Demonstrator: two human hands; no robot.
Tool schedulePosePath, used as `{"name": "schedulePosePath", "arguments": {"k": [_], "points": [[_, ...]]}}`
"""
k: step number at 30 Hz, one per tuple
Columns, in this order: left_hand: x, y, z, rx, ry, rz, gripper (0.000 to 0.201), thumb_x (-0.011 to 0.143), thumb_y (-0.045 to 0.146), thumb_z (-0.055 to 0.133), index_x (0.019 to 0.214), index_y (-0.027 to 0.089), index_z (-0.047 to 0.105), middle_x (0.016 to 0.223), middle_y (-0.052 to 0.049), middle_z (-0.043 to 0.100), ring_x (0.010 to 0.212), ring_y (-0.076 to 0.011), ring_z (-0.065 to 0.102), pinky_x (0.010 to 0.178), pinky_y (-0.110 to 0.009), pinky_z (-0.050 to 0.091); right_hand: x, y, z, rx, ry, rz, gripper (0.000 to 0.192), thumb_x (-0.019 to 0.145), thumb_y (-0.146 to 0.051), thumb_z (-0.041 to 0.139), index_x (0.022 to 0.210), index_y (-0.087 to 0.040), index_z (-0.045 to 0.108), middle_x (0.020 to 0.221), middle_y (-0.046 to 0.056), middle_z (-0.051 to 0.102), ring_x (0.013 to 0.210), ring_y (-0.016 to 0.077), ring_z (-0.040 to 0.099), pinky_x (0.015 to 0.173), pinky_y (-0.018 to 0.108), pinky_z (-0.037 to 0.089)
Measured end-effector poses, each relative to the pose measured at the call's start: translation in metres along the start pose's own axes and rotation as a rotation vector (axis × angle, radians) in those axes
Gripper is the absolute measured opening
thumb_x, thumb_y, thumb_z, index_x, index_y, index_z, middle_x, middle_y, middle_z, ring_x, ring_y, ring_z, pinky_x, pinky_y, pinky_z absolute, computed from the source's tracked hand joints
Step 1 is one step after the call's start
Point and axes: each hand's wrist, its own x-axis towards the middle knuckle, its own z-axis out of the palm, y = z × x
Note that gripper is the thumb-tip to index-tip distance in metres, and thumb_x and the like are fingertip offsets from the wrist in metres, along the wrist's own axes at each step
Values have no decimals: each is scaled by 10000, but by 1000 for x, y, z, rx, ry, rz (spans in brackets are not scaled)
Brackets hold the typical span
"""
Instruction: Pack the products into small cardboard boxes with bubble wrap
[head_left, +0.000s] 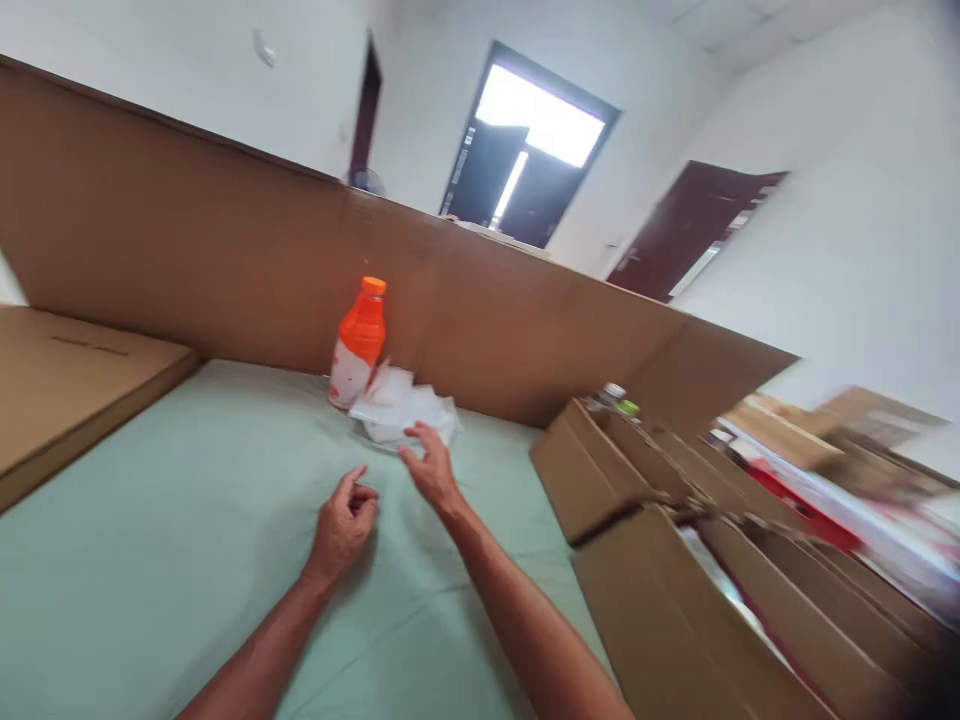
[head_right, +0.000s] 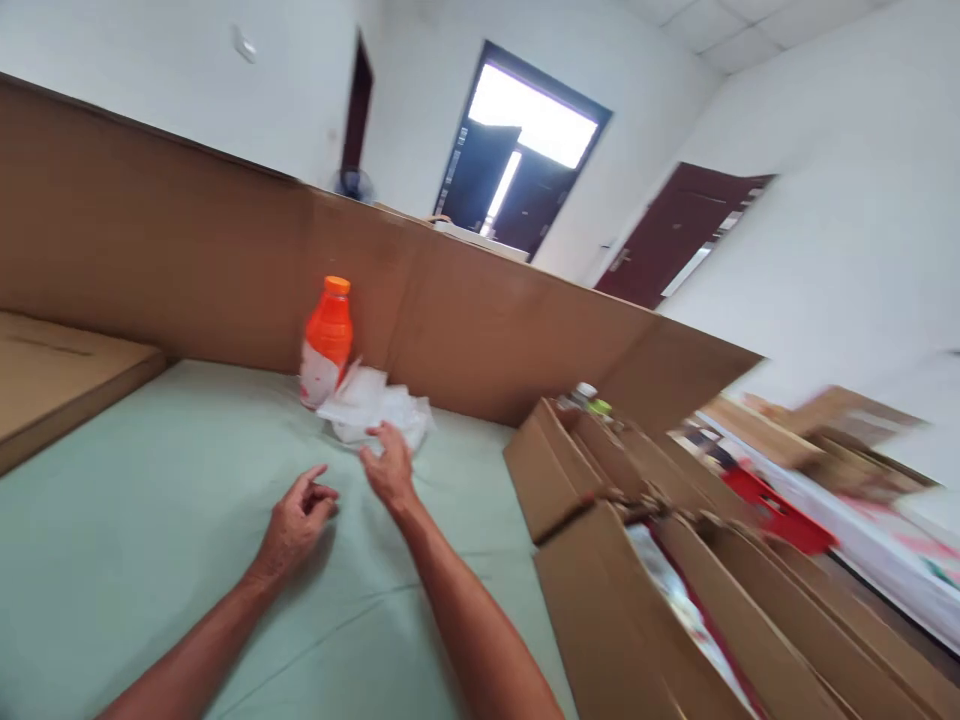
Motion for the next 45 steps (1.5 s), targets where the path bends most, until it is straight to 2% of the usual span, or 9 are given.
{"name": "schedulePosePath", "arguments": {"k": [5,9,14,19,24,30,38,41,45], "points": [[3,-12,-4,47,-50,-40,681,714,494,591,1289,132,554,946,-103,740,843,-268,712,887,-442,545,-128,5,-38,-20,95,-175,341,812,-185,718,1144,-250,681,1442,73,570,1331,222,510,1092,401,400],[2,-14,-5,184,-72,21,580,737,500,550,1208,168,615,1002,-97,735,903,-268,710,919,-445,549,-199,23,-109,-271,270,-207,299,850,-167,648,1140,-234,667,1451,113,548,1309,269,510,1059,448,401],[-10,-14,-2,590,-175,401,492,778,441,486,1145,174,674,1314,-163,637,1218,-337,584,1049,-515,459,-242,51,-196,-702,501,-185,358,935,-200,545,1291,-192,573,1459,150,539,1328,306,491,1052,477,362],[-39,-1,12,936,-531,544,541,874,475,486,1277,161,664,1450,-171,569,1378,-345,480,1145,-538,341,-265,74,-235,-970,481,102,517,883,-228,631,1376,-121,521,1248,200,683,1108,341,633,910,454,403],[-97,20,25,981,-718,549,627,900,538,511,1435,214,550,1573,-153,420,1488,-356,325,1204,-617,188,-269,86,-247,-950,235,357,149,889,-217,627,1016,-191,701,823,103,764,756,264,688,703,356,386],[-161,10,14,737,-855,576,602,871,543,578,1406,267,586,1554,-124,451,1447,-372,399,1194,-631,252,-270,72,-234,-744,309,-44,217,913,-96,502,862,-200,685,795,44,744,769,203,652,797,341,380],[-185,26,-56,343,-400,106,750,836,580,594,1477,211,470,1490,-143,539,1324,-349,557,1066,-503,500,-289,-1,-214,-245,166,-622,243,946,-89,486,994,-261,651,838,-2,718,786,165,625,916,384,437],[-197,35,-76,333,-322,48,840,788,618,627,1500,217,433,1493,-141,535,1389,-366,482,1136,-535,417,-300,12,-219,-49,332,-563,254,940,-344,627,1191,-308,639,1073,65,731,1044,260,657,966,472,469],[-208,27,-86,324,-281,10,890,772,576,658,1529,199,383,1521,-155,497,1416,-381,442,1154,-552,386,-315,62,-201,153,505,-80,283,956,-441,568,1172,-307,693,1143,86,732,1061,278,688,906,430,547]]}}
